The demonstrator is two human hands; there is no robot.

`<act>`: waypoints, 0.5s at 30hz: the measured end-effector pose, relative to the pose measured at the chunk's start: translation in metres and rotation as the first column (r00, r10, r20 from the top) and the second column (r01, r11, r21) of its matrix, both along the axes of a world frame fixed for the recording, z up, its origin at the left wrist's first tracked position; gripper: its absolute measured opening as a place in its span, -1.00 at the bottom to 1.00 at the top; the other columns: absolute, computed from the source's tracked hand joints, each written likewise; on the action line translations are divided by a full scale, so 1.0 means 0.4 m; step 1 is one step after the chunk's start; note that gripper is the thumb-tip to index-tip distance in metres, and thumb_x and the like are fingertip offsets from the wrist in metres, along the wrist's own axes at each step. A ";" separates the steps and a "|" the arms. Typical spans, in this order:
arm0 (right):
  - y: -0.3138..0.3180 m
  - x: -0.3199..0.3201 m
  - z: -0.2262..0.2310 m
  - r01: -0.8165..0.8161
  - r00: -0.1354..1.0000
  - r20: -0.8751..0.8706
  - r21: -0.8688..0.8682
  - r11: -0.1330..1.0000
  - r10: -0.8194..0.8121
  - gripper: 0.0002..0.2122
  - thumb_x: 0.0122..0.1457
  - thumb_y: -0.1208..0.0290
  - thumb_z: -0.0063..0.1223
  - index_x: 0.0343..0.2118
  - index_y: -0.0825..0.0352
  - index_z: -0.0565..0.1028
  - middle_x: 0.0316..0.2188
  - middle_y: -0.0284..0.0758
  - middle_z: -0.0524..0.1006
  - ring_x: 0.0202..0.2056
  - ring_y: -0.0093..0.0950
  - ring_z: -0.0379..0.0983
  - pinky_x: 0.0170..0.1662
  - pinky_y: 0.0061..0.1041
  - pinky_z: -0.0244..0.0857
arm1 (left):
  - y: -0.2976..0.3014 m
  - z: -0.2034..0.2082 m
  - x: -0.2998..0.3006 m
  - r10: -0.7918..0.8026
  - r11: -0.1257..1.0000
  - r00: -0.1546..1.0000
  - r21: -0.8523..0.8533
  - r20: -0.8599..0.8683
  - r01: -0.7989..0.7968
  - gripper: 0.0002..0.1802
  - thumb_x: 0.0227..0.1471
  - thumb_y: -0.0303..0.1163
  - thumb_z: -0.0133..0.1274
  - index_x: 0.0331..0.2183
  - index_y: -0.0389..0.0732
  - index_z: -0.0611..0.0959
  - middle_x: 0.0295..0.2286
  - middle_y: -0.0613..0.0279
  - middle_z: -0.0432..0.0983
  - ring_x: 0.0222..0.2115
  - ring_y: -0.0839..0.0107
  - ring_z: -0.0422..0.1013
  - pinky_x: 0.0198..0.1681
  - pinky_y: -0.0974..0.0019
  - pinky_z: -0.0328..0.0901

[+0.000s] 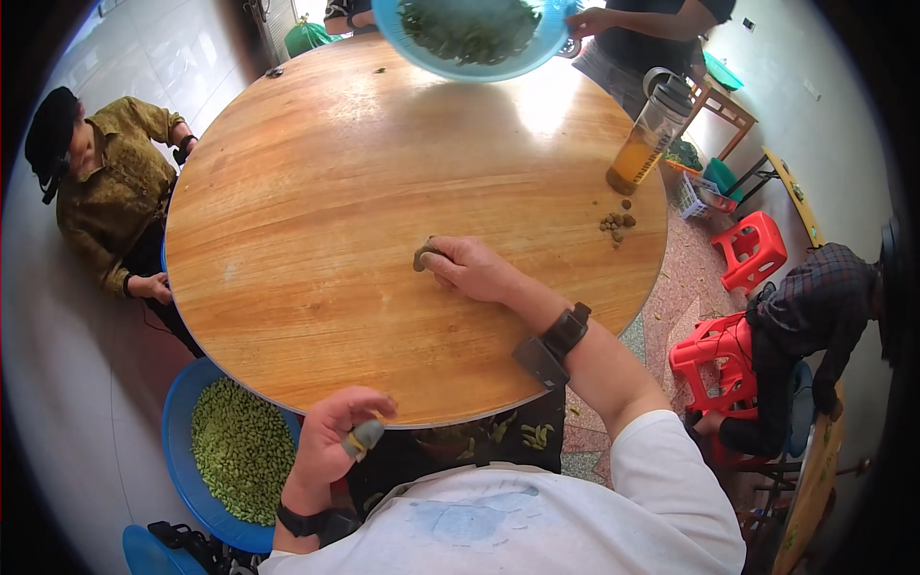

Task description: Shelling edamame beans by hand at a table with other workers.

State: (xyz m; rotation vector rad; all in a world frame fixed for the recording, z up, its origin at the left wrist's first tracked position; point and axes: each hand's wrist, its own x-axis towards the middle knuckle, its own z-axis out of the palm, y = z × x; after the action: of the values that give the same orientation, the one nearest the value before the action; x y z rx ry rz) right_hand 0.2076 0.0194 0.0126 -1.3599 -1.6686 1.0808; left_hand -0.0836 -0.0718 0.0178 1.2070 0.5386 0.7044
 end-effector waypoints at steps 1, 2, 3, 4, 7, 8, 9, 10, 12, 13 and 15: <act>0.000 0.000 0.000 0.003 1.000 0.000 -0.006 1.000 -0.003 -0.76 0.18 0.29 -0.13 -0.43 0.39 0.46 -0.75 -0.38 0.35 -0.68 -0.58 0.27 -0.57 -0.52 0.18 | 0.015 0.007 0.009 0.044 0.998 0.999 0.055 -0.023 -0.043 -0.71 -0.05 -0.53 0.10 -0.20 -0.33 0.52 -0.28 0.19 0.45 -0.24 0.45 0.38 -0.19 0.46 0.24; -0.001 0.000 0.000 0.002 1.000 -0.003 -0.006 1.000 -0.002 -0.76 0.18 0.29 -0.13 -0.43 0.39 0.46 -0.75 -0.38 0.35 -0.68 -0.58 0.27 -0.57 -0.52 0.18 | 0.033 0.014 0.022 0.106 0.987 0.992 0.132 -0.068 -0.096 -0.72 -0.04 -0.54 0.08 -0.20 -0.32 0.52 -0.27 0.20 0.45 -0.24 0.46 0.38 -0.20 0.46 0.24; -0.002 0.002 -0.001 0.006 1.000 0.017 -0.006 1.000 -0.006 -0.76 0.18 0.29 -0.13 -0.42 0.39 0.46 -0.74 -0.36 0.36 -0.68 -0.55 0.29 -0.56 -0.51 0.19 | 0.056 0.020 0.036 0.168 0.967 0.980 0.212 -0.106 -0.143 -0.73 -0.03 -0.55 0.07 -0.20 -0.32 0.52 -0.27 0.21 0.45 -0.24 0.47 0.37 -0.21 0.47 0.25; -0.002 0.005 -0.002 0.011 0.999 0.036 -0.006 1.000 -0.011 -0.75 0.18 0.28 -0.12 -0.42 0.39 0.46 -0.74 -0.34 0.37 -0.67 -0.53 0.30 -0.55 -0.49 0.20 | 0.079 0.032 0.050 0.209 0.955 0.970 0.238 -0.120 -0.176 -0.73 -0.03 -0.58 0.04 -0.19 -0.31 0.52 -0.27 0.25 0.44 -0.24 0.50 0.36 -0.23 0.49 0.25; -0.003 0.007 0.002 0.010 0.996 0.084 0.004 1.000 -0.010 -0.75 0.17 0.27 -0.12 -0.41 0.39 0.46 -0.72 -0.31 0.39 -0.65 -0.49 0.33 -0.53 -0.46 0.22 | 0.163 0.042 0.076 0.260 0.950 0.936 0.237 -0.237 -0.204 -0.71 0.01 -0.48 0.01 -0.16 -0.28 0.50 -0.22 0.24 0.44 -0.22 0.51 0.37 -0.27 0.48 0.27; -0.004 0.004 0.005 0.007 0.997 0.079 0.001 1.000 -0.007 -0.75 0.17 0.27 -0.12 -0.41 0.39 0.46 -0.72 -0.31 0.39 -0.65 -0.49 0.33 -0.53 -0.46 0.22 | 0.183 0.050 0.091 0.283 0.949 0.932 0.209 -0.228 -0.237 -0.70 0.01 -0.49 0.00 -0.15 -0.28 0.49 -0.22 0.24 0.44 -0.22 0.50 0.37 -0.27 0.48 0.28; -0.005 0.004 0.008 -0.001 0.994 0.107 0.022 1.000 -0.002 -0.75 0.17 0.27 -0.12 -0.41 0.39 0.46 -0.72 -0.29 0.39 -0.65 -0.48 0.34 -0.52 -0.46 0.22 | 0.204 0.054 0.108 0.303 0.947 0.928 0.181 -0.217 -0.266 -0.69 0.01 -0.50 0.00 -0.13 -0.28 0.48 -0.21 0.25 0.44 -0.21 0.50 0.37 -0.27 0.48 0.29; -0.007 0.005 0.010 -0.008 0.991 0.136 0.043 0.999 0.002 -0.75 0.17 0.28 -0.12 -0.41 0.38 0.46 -0.72 -0.28 0.40 -0.64 -0.47 0.34 -0.52 -0.45 0.22 | 0.236 0.041 0.112 0.265 0.957 0.938 0.184 -0.223 -0.226 -0.63 0.02 -0.50 -0.01 -0.07 -0.28 0.44 -0.17 0.24 0.41 -0.18 0.49 0.35 -0.24 0.48 0.30; -0.007 0.005 0.010 -0.010 0.991 0.130 0.052 0.999 0.003 -0.76 0.17 0.28 -0.12 -0.40 0.38 0.47 -0.71 -0.27 0.40 -0.63 -0.45 0.35 -0.51 -0.43 0.23 | 0.277 0.030 0.132 0.264 0.961 0.936 0.152 -0.233 -0.233 -0.61 0.03 -0.50 -0.02 -0.05 -0.27 0.41 -0.15 0.24 0.38 -0.17 0.49 0.34 -0.23 0.48 0.30; -0.007 0.005 0.011 -0.013 0.992 0.129 0.066 0.998 0.004 -0.77 0.17 0.29 -0.12 -0.39 0.38 0.47 -0.70 -0.25 0.41 -0.63 -0.42 0.36 -0.50 -0.42 0.24 | 0.295 0.023 0.139 0.266 0.962 0.934 0.124 -0.238 -0.242 -0.58 0.03 -0.50 -0.03 -0.02 -0.27 0.39 -0.12 0.23 0.36 -0.15 0.49 0.33 -0.22 0.48 0.30; -0.009 0.012 0.020 -0.008 0.994 0.106 0.004 1.000 0.007 -0.78 0.17 0.30 -0.12 -0.37 0.37 0.48 -0.68 -0.24 0.43 -0.61 -0.40 0.38 -0.48 -0.40 0.25 | 0.330 0.007 0.149 0.240 0.968 0.935 0.130 -0.260 -0.213 -0.57 0.05 -0.51 -0.05 0.00 -0.27 0.37 -0.08 0.23 0.32 -0.13 0.49 0.30 -0.20 0.48 0.30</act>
State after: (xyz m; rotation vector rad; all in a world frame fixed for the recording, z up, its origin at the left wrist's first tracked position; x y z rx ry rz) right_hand 0.2124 0.0159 0.0205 -1.4310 -1.7526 1.0241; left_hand -0.0240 0.0601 0.0208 1.3597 0.8935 0.7709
